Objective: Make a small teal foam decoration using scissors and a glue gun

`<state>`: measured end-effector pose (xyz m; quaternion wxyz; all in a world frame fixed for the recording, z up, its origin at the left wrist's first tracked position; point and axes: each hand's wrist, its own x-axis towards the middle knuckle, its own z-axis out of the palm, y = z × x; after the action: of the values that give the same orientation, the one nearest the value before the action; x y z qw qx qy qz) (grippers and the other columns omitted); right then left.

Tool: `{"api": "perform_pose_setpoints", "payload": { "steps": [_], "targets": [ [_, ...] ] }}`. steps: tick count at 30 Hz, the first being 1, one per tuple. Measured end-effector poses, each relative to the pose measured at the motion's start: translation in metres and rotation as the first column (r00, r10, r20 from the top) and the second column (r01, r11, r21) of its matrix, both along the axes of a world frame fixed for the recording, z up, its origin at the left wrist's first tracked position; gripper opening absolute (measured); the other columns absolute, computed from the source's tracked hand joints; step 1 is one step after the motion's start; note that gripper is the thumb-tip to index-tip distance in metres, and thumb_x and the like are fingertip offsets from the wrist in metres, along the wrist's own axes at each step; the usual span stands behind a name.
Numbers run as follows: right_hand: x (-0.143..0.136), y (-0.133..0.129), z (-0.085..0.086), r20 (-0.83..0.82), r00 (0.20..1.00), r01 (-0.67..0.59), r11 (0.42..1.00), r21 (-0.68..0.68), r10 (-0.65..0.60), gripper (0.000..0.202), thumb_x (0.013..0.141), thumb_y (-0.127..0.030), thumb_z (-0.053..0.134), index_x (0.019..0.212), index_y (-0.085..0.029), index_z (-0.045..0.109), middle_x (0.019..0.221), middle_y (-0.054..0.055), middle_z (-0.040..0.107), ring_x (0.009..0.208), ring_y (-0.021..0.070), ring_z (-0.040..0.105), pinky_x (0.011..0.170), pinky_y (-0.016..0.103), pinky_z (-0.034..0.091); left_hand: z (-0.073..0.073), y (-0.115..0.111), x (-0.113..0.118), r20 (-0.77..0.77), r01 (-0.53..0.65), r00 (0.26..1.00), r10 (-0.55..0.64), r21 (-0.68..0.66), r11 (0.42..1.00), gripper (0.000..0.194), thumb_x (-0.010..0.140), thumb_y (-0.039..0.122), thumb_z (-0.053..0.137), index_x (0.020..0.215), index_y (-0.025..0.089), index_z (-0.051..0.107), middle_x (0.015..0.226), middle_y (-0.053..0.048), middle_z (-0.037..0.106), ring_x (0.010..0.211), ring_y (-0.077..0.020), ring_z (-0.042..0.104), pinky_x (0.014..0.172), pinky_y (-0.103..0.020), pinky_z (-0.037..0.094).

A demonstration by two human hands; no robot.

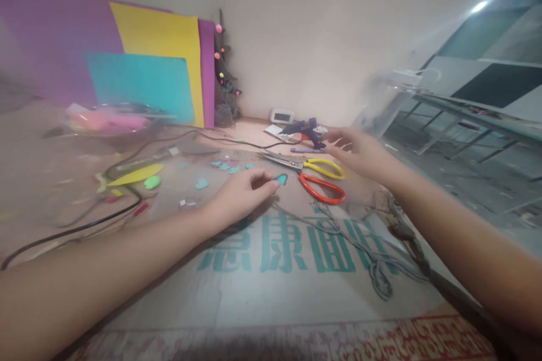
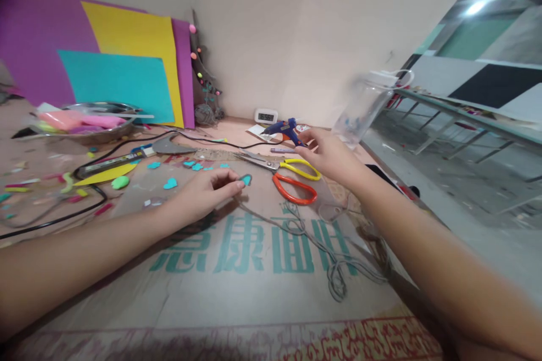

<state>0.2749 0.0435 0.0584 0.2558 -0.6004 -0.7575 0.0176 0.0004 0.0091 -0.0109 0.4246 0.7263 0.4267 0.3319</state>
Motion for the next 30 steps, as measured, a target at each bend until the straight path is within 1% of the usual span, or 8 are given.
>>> {"api": "perform_pose_setpoints", "payload": {
  "steps": [2, 6, 11, 15, 19, 22, 25, 30],
  "targets": [
    [0.013, 0.027, -0.010, -0.002, 0.999, 0.036, 0.998, -0.042, -0.036, 0.048, 0.084, -0.033, 0.065, 0.128, -0.017, 0.060, 0.124, 0.014, 0.067, 0.099, 0.0246, 0.067, 0.085, 0.037, 0.054, -0.001, 0.000, 0.000, -0.004, 0.003, 1.000, -0.003, -0.005, 1.000, 0.030, 0.087, 0.044, 0.055, 0.082, 0.016, 0.063, 0.073, 0.000, 0.062, 0.066, -0.0132, 0.053, 0.059, -0.024, 0.037],
    [0.023, 0.069, -0.021, 0.023, 0.983, 0.183, 0.969, -0.166, -0.182, 0.058, 0.083, -0.033, 0.066, 0.136, -0.013, 0.055, 0.126, 0.016, 0.067, 0.110, 0.0300, 0.066, 0.092, 0.040, 0.051, -0.001, 0.000, 0.001, -0.024, -0.015, 1.000, 0.015, -0.011, 1.000, 0.030, 0.087, 0.044, 0.055, 0.080, 0.016, 0.062, 0.070, 0.001, 0.060, 0.064, -0.0127, 0.051, 0.058, -0.024, 0.036],
    [0.006, 0.087, -0.028, -0.014, 0.988, 0.150, 0.970, -0.191, -0.155, 0.048, 0.081, -0.038, 0.069, 0.123, -0.015, 0.065, 0.117, 0.013, 0.072, 0.104, 0.0281, 0.067, 0.092, 0.037, 0.050, 0.001, 0.000, 0.002, -0.044, -0.018, 0.999, 0.017, -0.015, 1.000, 0.029, 0.087, 0.044, 0.055, 0.082, 0.017, 0.064, 0.073, -0.001, 0.062, 0.064, -0.0137, 0.052, 0.058, -0.025, 0.037],
    [-0.009, 0.098, -0.038, -0.086, 0.983, 0.141, 0.970, -0.199, -0.161, 0.035, 0.079, -0.029, 0.070, 0.111, -0.016, 0.069, 0.105, 0.009, 0.075, 0.092, 0.0241, 0.070, 0.083, 0.033, 0.053, -0.001, 0.000, 0.002, -0.028, -0.014, 1.000, 0.013, -0.017, 1.000, 0.028, 0.087, 0.044, 0.055, 0.083, 0.017, 0.063, 0.074, -0.001, 0.063, 0.066, -0.0145, 0.053, 0.058, -0.025, 0.037],
    [-0.013, 0.108, -0.040, -0.159, 0.963, 0.195, 0.971, -0.141, -0.216, 0.030, 0.081, -0.024, 0.065, 0.109, -0.013, 0.068, 0.107, 0.012, 0.074, 0.091, 0.0237, 0.069, 0.083, 0.035, 0.052, -0.001, 0.000, 0.002, -0.017, -0.006, 1.000, 0.006, -0.004, 1.000, 0.028, 0.087, 0.043, 0.054, 0.081, 0.017, 0.063, 0.073, 0.000, 0.061, 0.066, -0.0138, 0.051, 0.059, -0.025, 0.036],
    [-0.010, 0.106, -0.033, -0.215, 0.951, 0.203, 0.973, -0.110, -0.222, 0.029, 0.082, -0.025, 0.064, 0.108, -0.013, 0.067, 0.102, 0.012, 0.074, 0.083, 0.0217, 0.068, 0.079, 0.034, 0.054, 0.000, 0.000, 0.001, -0.012, -0.007, 1.000, 0.007, -0.001, 1.000, 0.029, 0.087, 0.044, 0.054, 0.080, 0.017, 0.063, 0.072, 0.000, 0.060, 0.065, -0.0134, 0.050, 0.058, -0.025, 0.035],
    [-0.009, 0.092, -0.022, -0.266, 0.939, 0.196, 0.975, -0.104, -0.217, 0.026, 0.083, -0.031, 0.064, 0.102, -0.014, 0.067, 0.083, 0.009, 0.073, 0.066, 0.0185, 0.065, 0.065, 0.031, 0.054, 0.000, 0.000, 0.001, -0.008, -0.017, 1.000, 0.017, -0.018, 1.000, 0.029, 0.086, 0.044, 0.055, 0.079, 0.017, 0.062, 0.069, 0.001, 0.058, 0.062, -0.0130, 0.050, 0.057, -0.025, 0.035],
    [-0.019, 0.031, -0.005, -0.383, 0.916, 0.084, 0.990, -0.112, -0.121, 0.028, 0.084, -0.042, 0.061, 0.084, -0.016, 0.070, 0.063, 0.006, 0.069, 0.061, 0.0188, 0.064, 0.062, 0.028, 0.053, -0.002, 0.004, 0.001, 0.060, -0.012, 0.998, 0.016, -0.064, 0.998, 0.027, 0.085, 0.042, 0.057, 0.076, 0.017, 0.058, 0.064, 0.002, 0.057, 0.059, -0.0123, 0.052, 0.054, -0.023, 0.035]
  ]
}}
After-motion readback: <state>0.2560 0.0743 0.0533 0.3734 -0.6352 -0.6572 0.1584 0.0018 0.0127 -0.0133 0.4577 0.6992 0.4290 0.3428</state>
